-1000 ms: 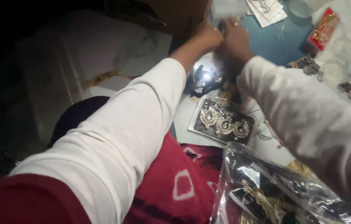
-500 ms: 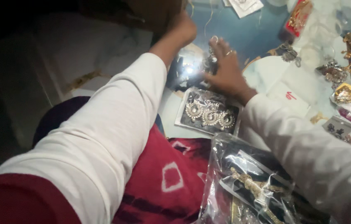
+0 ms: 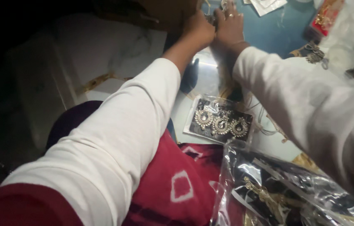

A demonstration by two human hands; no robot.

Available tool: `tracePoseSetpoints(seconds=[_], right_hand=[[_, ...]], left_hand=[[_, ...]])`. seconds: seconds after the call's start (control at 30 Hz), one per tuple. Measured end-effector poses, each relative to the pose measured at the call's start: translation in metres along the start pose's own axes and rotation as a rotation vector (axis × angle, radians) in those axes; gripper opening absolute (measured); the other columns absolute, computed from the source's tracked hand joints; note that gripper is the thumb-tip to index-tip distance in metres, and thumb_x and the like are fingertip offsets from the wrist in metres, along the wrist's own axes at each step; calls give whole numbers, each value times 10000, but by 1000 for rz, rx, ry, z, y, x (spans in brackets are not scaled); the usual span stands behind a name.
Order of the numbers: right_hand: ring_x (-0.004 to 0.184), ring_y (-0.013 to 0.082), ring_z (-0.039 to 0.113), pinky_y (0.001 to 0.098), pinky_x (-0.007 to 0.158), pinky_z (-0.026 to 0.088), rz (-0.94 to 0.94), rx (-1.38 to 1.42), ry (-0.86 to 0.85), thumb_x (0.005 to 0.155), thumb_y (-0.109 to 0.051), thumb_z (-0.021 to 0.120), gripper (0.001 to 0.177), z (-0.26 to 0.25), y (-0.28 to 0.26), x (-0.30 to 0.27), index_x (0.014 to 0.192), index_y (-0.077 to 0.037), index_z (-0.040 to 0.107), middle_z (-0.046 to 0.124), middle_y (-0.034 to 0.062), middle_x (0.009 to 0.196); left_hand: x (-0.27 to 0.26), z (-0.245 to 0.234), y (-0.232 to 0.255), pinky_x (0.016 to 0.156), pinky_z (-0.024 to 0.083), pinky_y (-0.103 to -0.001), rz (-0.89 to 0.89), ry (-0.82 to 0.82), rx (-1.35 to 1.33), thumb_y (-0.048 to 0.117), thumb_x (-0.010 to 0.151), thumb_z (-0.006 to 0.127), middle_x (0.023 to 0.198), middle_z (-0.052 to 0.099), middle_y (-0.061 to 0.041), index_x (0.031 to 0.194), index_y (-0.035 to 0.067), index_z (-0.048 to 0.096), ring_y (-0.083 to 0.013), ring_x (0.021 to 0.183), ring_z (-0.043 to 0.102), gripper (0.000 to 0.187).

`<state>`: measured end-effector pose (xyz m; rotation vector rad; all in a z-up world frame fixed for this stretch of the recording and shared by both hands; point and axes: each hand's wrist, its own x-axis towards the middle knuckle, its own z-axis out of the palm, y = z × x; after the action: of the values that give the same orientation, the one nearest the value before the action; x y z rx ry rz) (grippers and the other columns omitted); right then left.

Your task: The person sits on the floor and organizes jewelry by removing items from plastic bags and placing them into a small plastic container. The person handles necklaces, bracelets, and earrings, arranging them on the floor and in the container.

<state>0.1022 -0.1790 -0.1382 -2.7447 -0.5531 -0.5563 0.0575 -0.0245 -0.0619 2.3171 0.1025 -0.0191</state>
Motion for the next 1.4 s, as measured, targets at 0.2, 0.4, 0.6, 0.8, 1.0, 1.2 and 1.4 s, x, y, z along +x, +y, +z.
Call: tracePoseSetpoints(seconds=[0.2,0.4,0.6,0.8,1.0,1.2,1.4], right_hand=[[1282,510,458,634,1028,370,-105,105,-6,1043,-459,698,560,-34,-3,12,1416,-63,561,538,280,1398],[1166,447,597,546,1013,457,59,161,-42,1018,-401,680,439,-106,-14,-11,1273,-45,644,655,240,1219],[1105,509,543,572,954,432,431,-275,33,940,-301,750,441,-141,77,-100,1185,47,637,604,320,1193],[1170,499,504,574,958,438,497,-204,95,998,-266,715,420,-132,171,-125,1289,13,597,572,290,1288],[1148,508,517,575,925,451,402,-221,53,987,-224,700,373,-117,244,-95,1269,3,610,574,329,1229],[1204,461,563,542,1024,472,246,-154,161,950,-94,610,245,-137,267,-116,1177,-1,623,601,273,1228],[1000,460,600,551,814,470,345,-523,282,808,-126,713,277,-180,282,-191,1023,43,668,621,279,1097]], left_hand=[[-16,-3,2,1013,531,-401,57,16,-145,133,829,626,1214,734,-156,1132,104,742,-321,1187,681,326],[-12,0,1,1033,492,-430,48,-10,-3,134,870,608,1269,657,-214,1296,47,571,-374,1228,616,436],[-6,9,-8,1049,479,-439,66,-8,-28,88,880,565,1302,625,-252,1388,18,468,-411,1240,591,522],[-9,4,-10,1068,471,-434,88,-32,-13,91,884,573,1333,621,-240,1370,38,508,-399,1273,581,493],[-21,-4,-6,1083,456,-424,97,-40,-48,75,880,572,1356,619,-222,1352,65,541,-393,1302,559,473],[-27,-7,-3,1094,438,-428,72,-72,-55,47,882,549,1381,596,-218,1423,77,491,-387,1320,544,545],[-23,-5,-5,1101,437,-424,88,-71,-25,60,895,538,1377,600,-228,1433,67,483,-390,1319,545,541]])
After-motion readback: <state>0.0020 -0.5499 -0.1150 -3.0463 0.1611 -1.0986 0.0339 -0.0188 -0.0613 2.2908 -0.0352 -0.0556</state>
